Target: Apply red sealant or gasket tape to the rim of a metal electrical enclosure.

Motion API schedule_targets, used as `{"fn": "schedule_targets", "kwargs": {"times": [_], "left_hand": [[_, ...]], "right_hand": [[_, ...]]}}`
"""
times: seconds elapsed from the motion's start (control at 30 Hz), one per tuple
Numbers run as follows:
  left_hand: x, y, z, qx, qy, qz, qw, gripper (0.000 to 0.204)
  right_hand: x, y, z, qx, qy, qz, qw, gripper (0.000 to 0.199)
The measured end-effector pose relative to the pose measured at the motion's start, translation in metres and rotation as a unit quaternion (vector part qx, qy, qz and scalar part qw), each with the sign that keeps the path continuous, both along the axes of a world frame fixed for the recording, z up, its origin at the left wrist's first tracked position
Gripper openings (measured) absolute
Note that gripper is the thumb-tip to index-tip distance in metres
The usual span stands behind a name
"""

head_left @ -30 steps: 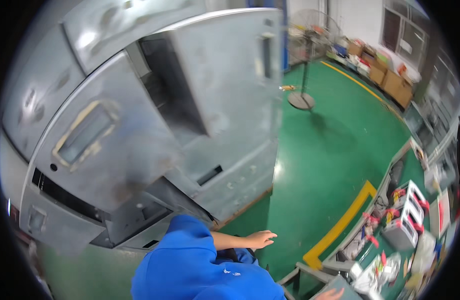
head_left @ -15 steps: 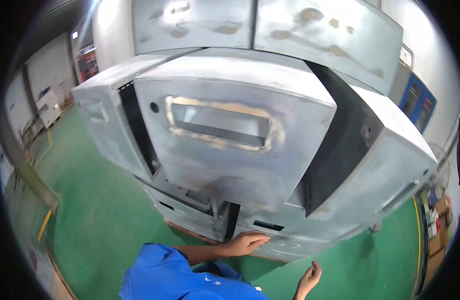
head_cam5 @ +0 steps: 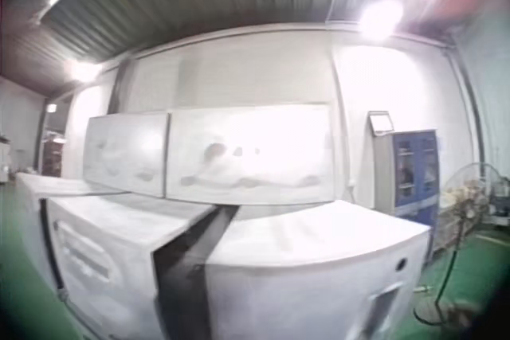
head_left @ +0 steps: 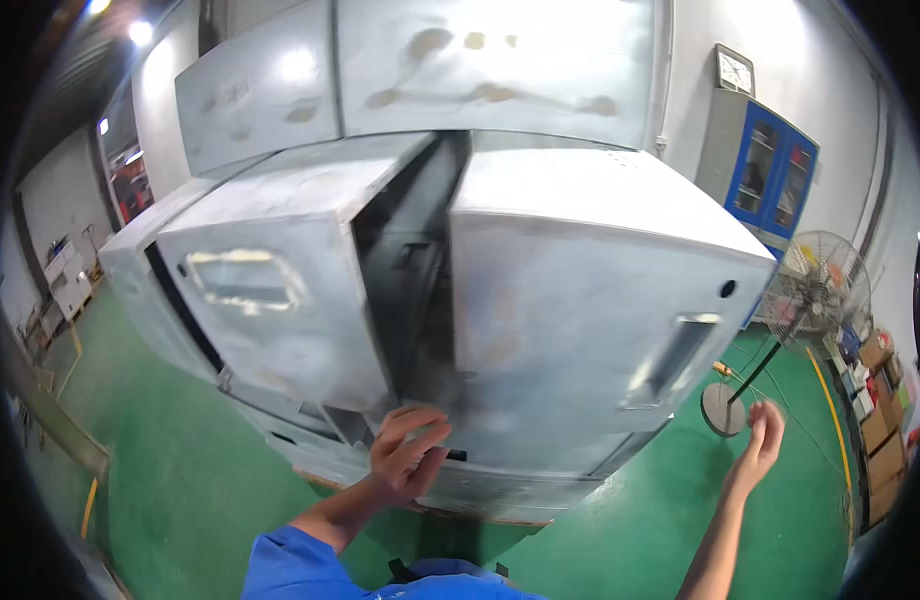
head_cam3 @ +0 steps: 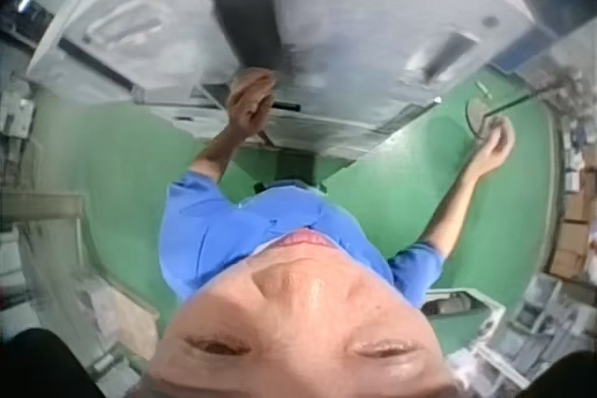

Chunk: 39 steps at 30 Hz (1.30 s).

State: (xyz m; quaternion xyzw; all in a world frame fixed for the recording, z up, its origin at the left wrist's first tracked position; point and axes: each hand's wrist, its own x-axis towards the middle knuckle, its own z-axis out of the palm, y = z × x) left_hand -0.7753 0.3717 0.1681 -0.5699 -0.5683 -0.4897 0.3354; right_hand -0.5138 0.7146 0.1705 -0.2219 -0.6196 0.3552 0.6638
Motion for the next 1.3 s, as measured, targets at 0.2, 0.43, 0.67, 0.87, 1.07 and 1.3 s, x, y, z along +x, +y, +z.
{"fn": "schedule_targets", "kwargs": {"times": [0.2, 0.43, 0.67, 0.87, 1.07, 1.3], "left_hand": [[0.012, 0.041, 0.048, -0.012, 0.134, 0.034, 0.990, 0.029], [0.012, 0.092, 0.082, -0.039, 0.185, 0.128, 0.974, 0.039], [0.042, 0.164, 0.132, -0.031, 0.177, 0.261, 0.948, 0.061], [0.072, 0.221, 0.158, 0.003, 0.069, 0.301, 0.951, 0.062], [0.084, 0.254, 0.166, -0.053, 0.101, 0.390, 0.914, 0.059], [0.081, 0.259, 0.160, -0.041, 0.115, 0.441, 0.889, 0.059]], "right_hand": [[-0.075, 0.098, 0.135, 0.095, -0.003, 0.127, 0.987, 0.020], [-0.187, 0.190, 0.194, 0.119, -0.160, 0.247, 0.948, 0.024], [-0.293, 0.250, 0.211, 0.154, -0.190, 0.345, 0.906, 0.035], [-0.370, 0.272, 0.223, 0.144, -0.133, 0.427, 0.883, 0.072], [-0.408, 0.266, 0.255, 0.210, -0.067, 0.444, 0.869, 0.077], [-0.409, 0.247, 0.268, 0.100, -0.063, 0.490, 0.864, 0.065]]}}
